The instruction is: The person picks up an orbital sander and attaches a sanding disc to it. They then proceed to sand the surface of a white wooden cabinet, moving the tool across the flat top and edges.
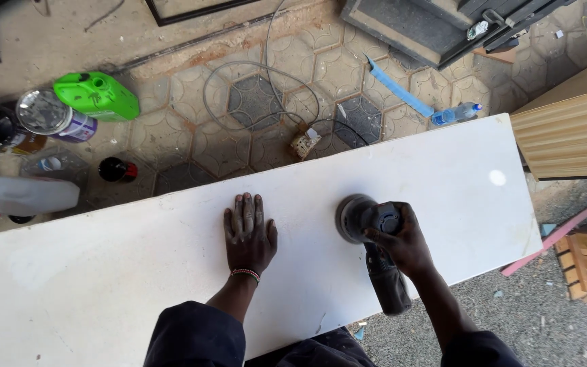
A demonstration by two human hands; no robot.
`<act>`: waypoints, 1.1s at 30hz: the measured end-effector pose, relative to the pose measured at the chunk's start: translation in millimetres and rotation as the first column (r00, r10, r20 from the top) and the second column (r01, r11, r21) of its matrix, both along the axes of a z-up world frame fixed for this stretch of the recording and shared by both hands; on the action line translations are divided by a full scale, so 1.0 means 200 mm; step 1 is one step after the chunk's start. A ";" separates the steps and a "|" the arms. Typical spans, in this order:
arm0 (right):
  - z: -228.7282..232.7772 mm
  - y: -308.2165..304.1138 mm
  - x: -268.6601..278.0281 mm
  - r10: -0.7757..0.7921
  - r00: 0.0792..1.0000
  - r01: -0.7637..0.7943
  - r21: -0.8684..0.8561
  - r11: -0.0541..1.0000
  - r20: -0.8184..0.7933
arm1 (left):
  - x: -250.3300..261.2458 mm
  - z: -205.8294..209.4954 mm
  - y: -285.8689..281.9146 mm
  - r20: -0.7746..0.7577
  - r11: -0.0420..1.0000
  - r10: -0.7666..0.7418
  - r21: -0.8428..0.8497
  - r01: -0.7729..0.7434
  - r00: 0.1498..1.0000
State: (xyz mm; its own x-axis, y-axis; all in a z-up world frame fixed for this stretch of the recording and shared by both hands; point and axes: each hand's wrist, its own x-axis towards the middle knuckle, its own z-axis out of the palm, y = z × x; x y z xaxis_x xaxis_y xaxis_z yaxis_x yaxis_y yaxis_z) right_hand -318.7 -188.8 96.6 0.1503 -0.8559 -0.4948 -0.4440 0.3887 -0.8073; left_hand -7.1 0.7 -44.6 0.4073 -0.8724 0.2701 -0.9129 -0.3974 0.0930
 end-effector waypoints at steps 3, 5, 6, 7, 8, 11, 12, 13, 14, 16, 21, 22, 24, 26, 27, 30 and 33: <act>0.05 0.16 0.11 0.042 0.999 -0.042 0.069 0.997 0.005 | 0.01 0.02 0.02 0.002 1.000 -0.006 0.022 0.006 1.000; 0.12 0.26 0.21 0.056 0.998 -0.054 0.092 0.994 -0.018 | 0.00 0.04 0.01 0.002 1.000 -0.008 0.029 0.008 1.000; 0.19 0.32 0.29 0.068 0.996 -0.058 0.148 0.987 -0.063 | 0.00 0.05 0.01 0.007 1.000 -0.010 0.005 0.010 1.000; 0.25 0.37 0.36 0.083 0.991 -0.060 0.203 0.977 -0.108 | 0.00 0.06 0.01 0.012 1.000 -0.012 -0.018 0.012 1.000; 0.29 0.39 0.39 0.087 0.991 -0.065 0.198 0.978 -0.106 | 0.00 0.06 0.01 0.015 1.000 -0.007 -0.024 0.007 1.000; 0.34 0.43 0.46 0.129 0.978 -0.079 0.277 0.958 -0.165 | 0.01 0.05 0.00 0.020 0.998 -0.005 -0.056 0.006 1.000; 0.31 0.43 0.45 0.151 0.965 -0.099 0.231 0.968 -0.216 | 0.01 0.05 0.00 0.020 0.998 -0.012 -0.061 0.013 1.000; 0.28 0.43 0.43 0.169 0.949 -0.121 0.185 0.975 -0.266 | 0.01 0.05 0.00 0.020 0.998 -0.018 -0.066 0.020 1.000; 0.26 0.40 0.40 0.169 0.949 -0.124 0.178 0.976 -0.265 | 0.01 0.05 -0.01 0.023 0.997 -0.016 -0.073 0.018 1.000; 0.21 0.36 0.35 0.085 0.957 -0.045 0.145 0.988 -0.279 | 0.00 0.04 0.00 0.001 0.998 -0.013 -0.068 0.013 1.000; 0.01 0.16 0.11 -0.050 0.992 0.053 0.016 0.998 -0.118 | 0.00 0.03 0.00 0.004 0.998 -0.008 -0.057 0.008 1.000; -0.01 0.13 0.07 -0.084 0.994 0.086 0.017 0.996 -0.076 | 0.00 0.03 -0.01 0.005 0.998 -0.005 -0.055 0.005 1.000; 0.04 0.12 0.09 -0.105 0.993 0.108 0.036 0.994 -0.060 | 0.00 0.03 -0.01 -0.001 0.998 -0.006 -0.064 0.006 1.000; 0.07 0.14 0.11 -0.130 0.991 0.133 0.053 0.990 -0.043 | 0.01 0.03 -0.01 -0.006 0.997 -0.011 -0.076 0.011 1.000; 0.08 0.16 0.12 -0.133 0.991 0.135 0.075 0.988 -0.027 | 0.01 0.02 -0.01 -0.006 0.997 -0.011 -0.077 0.010 1.000; 0.00 0.26 0.12 -0.106 0.994 0.107 0.073 0.992 -0.018 | 0.01 0.02 -0.01 -0.007 0.997 -0.015 -0.080 0.015 1.000; 0.06 0.36 0.21 -0.058 0.996 0.064 0.097 0.993 -0.067 | 0.01 0.04 -0.01 -0.008 0.996 -0.019 -0.086 0.018 1.000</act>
State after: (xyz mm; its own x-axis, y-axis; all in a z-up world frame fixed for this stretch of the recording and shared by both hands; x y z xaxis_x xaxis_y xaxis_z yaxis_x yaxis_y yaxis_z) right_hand -276.6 -116.0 107.8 0.0644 -0.8090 -0.5842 -0.4668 0.4930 -0.7342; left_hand -5.2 -0.6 -37.4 0.3936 -0.8535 0.3414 -0.9192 -0.3703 0.1339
